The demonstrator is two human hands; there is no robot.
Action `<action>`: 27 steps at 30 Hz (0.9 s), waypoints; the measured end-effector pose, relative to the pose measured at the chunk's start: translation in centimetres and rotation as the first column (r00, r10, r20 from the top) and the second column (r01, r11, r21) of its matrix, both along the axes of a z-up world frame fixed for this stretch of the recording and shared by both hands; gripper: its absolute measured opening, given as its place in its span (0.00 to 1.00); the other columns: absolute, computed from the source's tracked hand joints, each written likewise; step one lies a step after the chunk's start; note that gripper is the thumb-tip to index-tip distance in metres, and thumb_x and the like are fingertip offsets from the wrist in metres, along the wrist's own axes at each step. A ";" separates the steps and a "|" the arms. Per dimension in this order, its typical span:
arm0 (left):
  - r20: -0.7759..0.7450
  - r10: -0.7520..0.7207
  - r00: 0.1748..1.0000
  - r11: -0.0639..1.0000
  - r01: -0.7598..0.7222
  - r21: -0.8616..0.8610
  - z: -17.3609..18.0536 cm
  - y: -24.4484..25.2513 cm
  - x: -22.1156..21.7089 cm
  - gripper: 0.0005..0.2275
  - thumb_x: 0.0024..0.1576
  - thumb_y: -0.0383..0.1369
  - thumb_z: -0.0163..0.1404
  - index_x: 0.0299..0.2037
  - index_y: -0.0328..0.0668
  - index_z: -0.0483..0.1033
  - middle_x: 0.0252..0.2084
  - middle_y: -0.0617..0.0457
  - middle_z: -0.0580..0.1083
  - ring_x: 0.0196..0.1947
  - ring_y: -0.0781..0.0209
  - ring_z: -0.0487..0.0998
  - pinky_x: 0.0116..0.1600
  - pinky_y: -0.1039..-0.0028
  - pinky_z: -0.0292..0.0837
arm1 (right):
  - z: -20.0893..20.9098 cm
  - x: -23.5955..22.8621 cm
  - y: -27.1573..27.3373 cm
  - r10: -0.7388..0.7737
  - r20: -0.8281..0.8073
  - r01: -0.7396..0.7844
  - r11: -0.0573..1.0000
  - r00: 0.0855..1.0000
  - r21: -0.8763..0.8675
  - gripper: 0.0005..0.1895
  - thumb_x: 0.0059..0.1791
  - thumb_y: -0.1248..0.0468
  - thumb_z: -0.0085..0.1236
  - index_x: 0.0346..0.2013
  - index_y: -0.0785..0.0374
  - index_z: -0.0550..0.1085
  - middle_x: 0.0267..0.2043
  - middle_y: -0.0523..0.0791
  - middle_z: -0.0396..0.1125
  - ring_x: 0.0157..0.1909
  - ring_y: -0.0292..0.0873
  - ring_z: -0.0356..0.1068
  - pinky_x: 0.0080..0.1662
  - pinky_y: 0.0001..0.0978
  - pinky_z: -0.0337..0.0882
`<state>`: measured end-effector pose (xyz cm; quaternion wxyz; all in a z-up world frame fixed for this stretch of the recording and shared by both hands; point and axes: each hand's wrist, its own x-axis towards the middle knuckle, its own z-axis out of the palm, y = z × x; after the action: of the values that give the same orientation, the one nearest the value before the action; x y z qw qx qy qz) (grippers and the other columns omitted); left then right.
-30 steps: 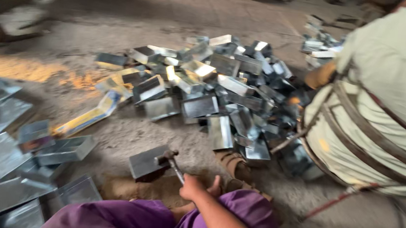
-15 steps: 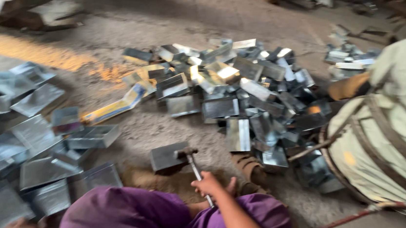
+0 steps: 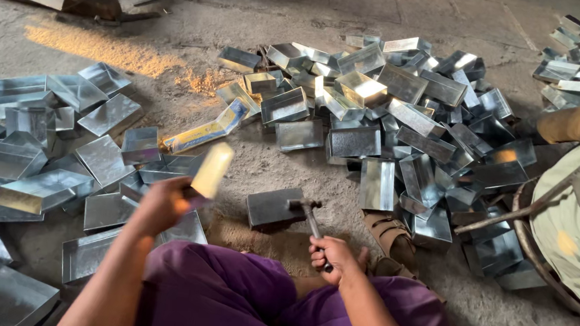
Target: The person sits on the ground and repeatedly hammers small metal boxes with a hammer. They pick up each box, place it on a block, strike it, and set it aside. The task continues with multiple boxes in a repetitive sequence.
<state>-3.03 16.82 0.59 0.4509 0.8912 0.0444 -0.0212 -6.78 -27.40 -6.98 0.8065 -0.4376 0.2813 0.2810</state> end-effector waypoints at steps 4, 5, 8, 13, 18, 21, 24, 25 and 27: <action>0.023 -0.386 0.922 0.839 0.340 0.424 0.1 -8.0 2.8 0.08 0.60 0.36 0.51 0.46 0.56 0.82 0.46 0.57 0.82 0.45 0.55 0.83 0.59 0.57 0.68 | 5.2 -1.6 0.0 0.041 0.282 0.027 0.972 0.959 -0.234 0.05 0.53 0.67 0.53 0.37 0.65 0.66 0.27 0.43 0.62 0.18 0.33 0.57 0.21 0.26 0.58; 0.111 -0.520 0.847 0.757 0.396 0.520 -0.5 -9.3 3.4 0.07 0.58 0.34 0.52 0.42 0.55 0.83 0.44 0.60 0.82 0.48 0.57 0.82 0.70 0.50 0.59 | 6.8 -2.2 0.0 0.065 0.357 0.047 0.954 0.932 -0.297 0.05 0.54 0.67 0.52 0.39 0.66 0.66 0.27 0.43 0.62 0.18 0.32 0.57 0.20 0.26 0.58; -0.309 -0.596 0.741 0.462 0.631 0.623 -2.6 -10.7 4.5 0.09 0.56 0.33 0.53 0.42 0.58 0.84 0.49 0.58 0.80 0.55 0.56 0.78 0.71 0.53 0.60 | 11.3 -4.4 -0.3 0.097 0.601 0.157 0.921 0.794 -0.356 0.07 0.54 0.68 0.50 0.46 0.66 0.69 0.25 0.42 0.61 0.17 0.32 0.57 0.19 0.26 0.58; -0.470 -0.460 0.753 0.489 0.657 0.574 -2.5 -11.1 4.9 0.15 0.54 0.44 0.54 0.49 0.56 0.83 0.54 0.52 0.79 0.60 0.51 0.76 0.74 0.50 0.54 | 13.4 -5.2 -0.7 0.115 0.736 0.202 0.923 0.667 -0.327 0.18 0.53 0.68 0.48 0.59 0.60 0.66 0.21 0.41 0.61 0.17 0.32 0.60 0.21 0.27 0.63; -0.152 -0.338 0.929 0.683 0.354 0.639 0.6 -16.0 4.7 0.46 0.46 0.64 0.57 0.72 0.54 0.55 0.76 0.48 0.52 0.77 0.46 0.44 0.74 0.40 0.30 | 11.1 -4.3 0.5 0.301 0.737 0.396 0.690 0.605 -0.607 0.14 0.53 0.69 0.53 0.54 0.66 0.69 0.24 0.43 0.60 0.21 0.34 0.59 0.27 0.27 0.60; -0.155 -0.199 0.968 0.736 0.252 0.629 1.1 -18.1 5.0 0.57 0.40 0.67 0.59 0.78 0.56 0.41 0.79 0.46 0.45 0.76 0.43 0.40 0.71 0.38 0.28 | 10.9 -4.4 -0.1 0.524 0.783 0.621 0.502 0.334 -0.601 0.15 0.54 0.69 0.53 0.55 0.69 0.68 0.38 0.46 0.70 0.34 0.39 0.70 0.39 0.29 0.70; -0.335 -0.150 0.930 0.687 0.342 0.641 0.2 -17.5 5.7 0.59 0.42 0.64 0.61 0.79 0.50 0.37 0.77 0.45 0.50 0.75 0.45 0.49 0.74 0.39 0.35 | 11.0 -4.7 -1.3 0.547 0.754 0.659 0.420 0.364 -0.623 0.14 0.53 0.68 0.53 0.52 0.70 0.69 0.33 0.46 0.68 0.30 0.42 0.68 0.38 0.31 0.71; -0.323 -0.189 0.927 0.670 0.362 0.648 -0.3 -17.0 5.6 0.58 0.42 0.63 0.61 0.79 0.50 0.39 0.76 0.46 0.53 0.75 0.46 0.51 0.73 0.42 0.40 | 10.9 -4.9 -1.5 0.555 0.732 0.657 0.387 0.395 -0.647 0.12 0.53 0.68 0.53 0.51 0.68 0.69 0.32 0.46 0.68 0.28 0.42 0.69 0.37 0.31 0.71; -0.286 -0.265 0.921 0.631 0.390 0.671 -0.9 -16.1 6.0 0.56 0.41 0.61 0.62 0.78 0.49 0.43 0.74 0.48 0.59 0.73 0.48 0.56 0.72 0.48 0.49 | 10.5 -4.6 -1.5 0.563 0.697 0.658 0.322 0.445 -0.681 0.10 0.53 0.68 0.54 0.49 0.66 0.70 0.28 0.46 0.68 0.26 0.40 0.70 0.34 0.31 0.70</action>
<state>2.98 0.73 -0.27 0.0514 0.9834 -0.0777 -0.1555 -11.42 -28.93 3.48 0.4049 -0.8769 -0.0691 -0.2498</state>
